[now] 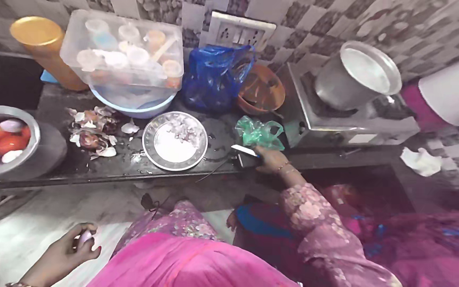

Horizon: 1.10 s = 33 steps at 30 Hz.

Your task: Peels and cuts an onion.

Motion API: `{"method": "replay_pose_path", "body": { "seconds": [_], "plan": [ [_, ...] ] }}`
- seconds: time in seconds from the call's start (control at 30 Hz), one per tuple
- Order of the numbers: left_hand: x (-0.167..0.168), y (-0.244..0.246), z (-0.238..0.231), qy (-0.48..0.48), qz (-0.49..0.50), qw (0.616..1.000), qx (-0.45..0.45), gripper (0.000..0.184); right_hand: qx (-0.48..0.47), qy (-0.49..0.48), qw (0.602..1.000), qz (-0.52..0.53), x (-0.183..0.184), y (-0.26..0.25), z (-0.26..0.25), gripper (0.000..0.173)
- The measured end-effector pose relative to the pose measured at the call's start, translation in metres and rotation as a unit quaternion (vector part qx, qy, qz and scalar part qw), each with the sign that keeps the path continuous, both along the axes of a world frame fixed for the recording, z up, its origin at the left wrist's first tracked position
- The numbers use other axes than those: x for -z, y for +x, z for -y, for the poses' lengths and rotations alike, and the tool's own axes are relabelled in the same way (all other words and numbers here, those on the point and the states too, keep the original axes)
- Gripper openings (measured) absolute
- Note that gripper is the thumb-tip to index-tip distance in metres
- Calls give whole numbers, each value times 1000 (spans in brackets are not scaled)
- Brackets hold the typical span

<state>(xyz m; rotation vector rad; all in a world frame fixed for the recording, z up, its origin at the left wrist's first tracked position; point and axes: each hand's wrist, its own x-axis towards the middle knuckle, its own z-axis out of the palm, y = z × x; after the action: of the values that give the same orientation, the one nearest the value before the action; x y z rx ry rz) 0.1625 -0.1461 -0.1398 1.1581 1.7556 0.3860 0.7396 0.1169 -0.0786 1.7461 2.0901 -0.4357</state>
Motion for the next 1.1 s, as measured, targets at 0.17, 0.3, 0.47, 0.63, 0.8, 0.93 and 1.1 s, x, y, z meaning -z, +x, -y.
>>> {"method": "replay_pose_path", "body": {
  "seconds": [0.17, 0.3, 0.47, 0.63, 0.8, 0.93, 1.1],
  "plan": [
    [20, -5, 34, -117, -18, 992, 36, 41, 10, -34, 997, -75, -18, -20, 29, 78],
    [19, 1, 44, -151, 6, 988, 11, 38, -61, 8, 965, -255, -8, -49, 63, 77],
    [7, 2, 18, -140, 24, 990, -9, 48, -133, 23, 897, -420, 12, -126, 82, 77],
    [13, -17, 11, -106, 19, 994, -24, 49, -209, 56, 865, -453, 12, -212, 80, 72],
    [25, -45, 18, -109, 30, 992, -53, 52, -269, 50, 874, -401, 5, -282, 79, 71],
    [37, -81, 27, -95, 44, 992, -67, 46, -273, 7, 916, -294, 6, -330, 77, 72],
    [53, -134, 30, -73, 60, 992, -89, 48, -280, 15, 921, -271, -1, -386, 78, 75]
  ]
}}
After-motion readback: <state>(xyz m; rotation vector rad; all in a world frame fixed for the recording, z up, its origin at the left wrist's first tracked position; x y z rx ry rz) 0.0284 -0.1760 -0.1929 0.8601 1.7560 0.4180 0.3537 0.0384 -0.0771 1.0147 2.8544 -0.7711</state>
